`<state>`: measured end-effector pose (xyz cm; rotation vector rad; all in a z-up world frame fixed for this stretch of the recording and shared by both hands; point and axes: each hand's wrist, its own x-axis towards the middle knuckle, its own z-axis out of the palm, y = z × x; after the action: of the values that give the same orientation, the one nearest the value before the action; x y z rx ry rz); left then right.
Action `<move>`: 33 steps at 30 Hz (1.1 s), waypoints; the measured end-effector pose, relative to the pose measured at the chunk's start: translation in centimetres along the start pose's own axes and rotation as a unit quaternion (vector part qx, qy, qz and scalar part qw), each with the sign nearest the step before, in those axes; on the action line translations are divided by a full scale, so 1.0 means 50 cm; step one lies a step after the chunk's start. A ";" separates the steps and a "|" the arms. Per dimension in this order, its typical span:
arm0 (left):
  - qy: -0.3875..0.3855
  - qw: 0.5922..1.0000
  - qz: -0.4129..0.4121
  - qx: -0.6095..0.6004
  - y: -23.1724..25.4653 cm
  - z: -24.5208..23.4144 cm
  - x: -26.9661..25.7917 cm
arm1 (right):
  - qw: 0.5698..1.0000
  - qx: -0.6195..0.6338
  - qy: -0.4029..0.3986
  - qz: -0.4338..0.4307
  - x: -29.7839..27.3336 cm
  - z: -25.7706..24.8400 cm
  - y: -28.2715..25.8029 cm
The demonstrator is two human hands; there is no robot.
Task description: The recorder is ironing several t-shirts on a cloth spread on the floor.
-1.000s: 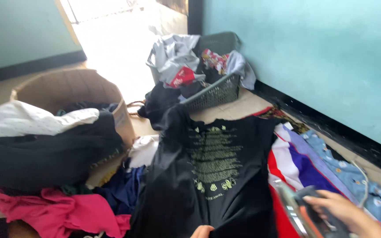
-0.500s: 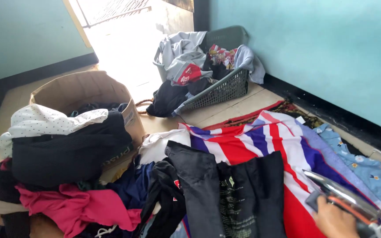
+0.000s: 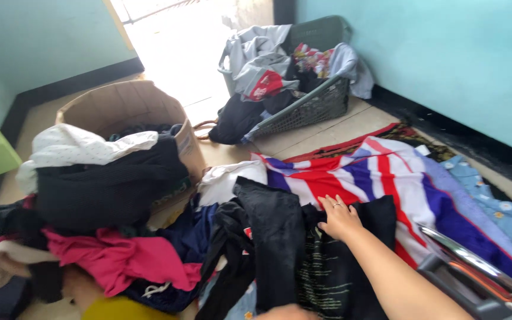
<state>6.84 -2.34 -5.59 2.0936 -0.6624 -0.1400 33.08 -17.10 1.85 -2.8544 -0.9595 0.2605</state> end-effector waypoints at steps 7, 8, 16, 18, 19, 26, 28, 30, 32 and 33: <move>0.228 0.954 -0.107 0.164 0.335 -0.329 0.014 | 0.976 0.174 -0.021 -0.130 -0.031 -0.126 -0.122; 0.228 0.954 -0.106 0.166 0.340 -0.355 0.032 | 0.976 0.174 -0.019 -0.130 -0.052 -0.170 -0.139; 0.132 0.988 -0.069 0.036 0.426 -0.446 0.150 | 0.795 0.448 -0.018 -0.410 -0.242 -0.531 -0.151; 0.111 0.986 -0.126 -0.017 0.439 -0.452 0.150 | 0.779 0.469 -0.009 -0.417 -0.255 -0.588 -0.117; 0.087 0.976 -0.186 -0.070 0.446 -0.459 0.148 | 0.760 0.493 -0.003 -0.423 -0.260 -0.619 -0.103; 0.051 0.948 -0.295 0.102 0.536 -0.552 0.087 | 0.749 0.487 0.100 -0.438 -0.329 -0.820 -0.063; 0.017 0.919 -0.360 0.159 0.577 -0.580 0.068 | 0.828 0.363 0.169 -0.392 -0.359 -0.866 -0.095; 0.024 0.958 -0.283 0.033 0.561 -0.598 0.055 | 0.866 0.230 0.248 -0.368 -0.345 -0.874 -0.092; 0.029 0.975 -0.200 -0.094 0.589 -0.611 0.042 | 0.882 0.095 0.320 -0.333 -0.350 -0.885 -0.100; 0.094 0.964 -0.174 -0.180 0.619 -0.617 0.037 | 0.905 -0.016 0.359 -0.227 -0.359 -0.890 -0.109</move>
<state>6.40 5.74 37.40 1.8218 -0.1342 -0.2373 24.68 -26.24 48.54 -2.3074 -1.3653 -0.7913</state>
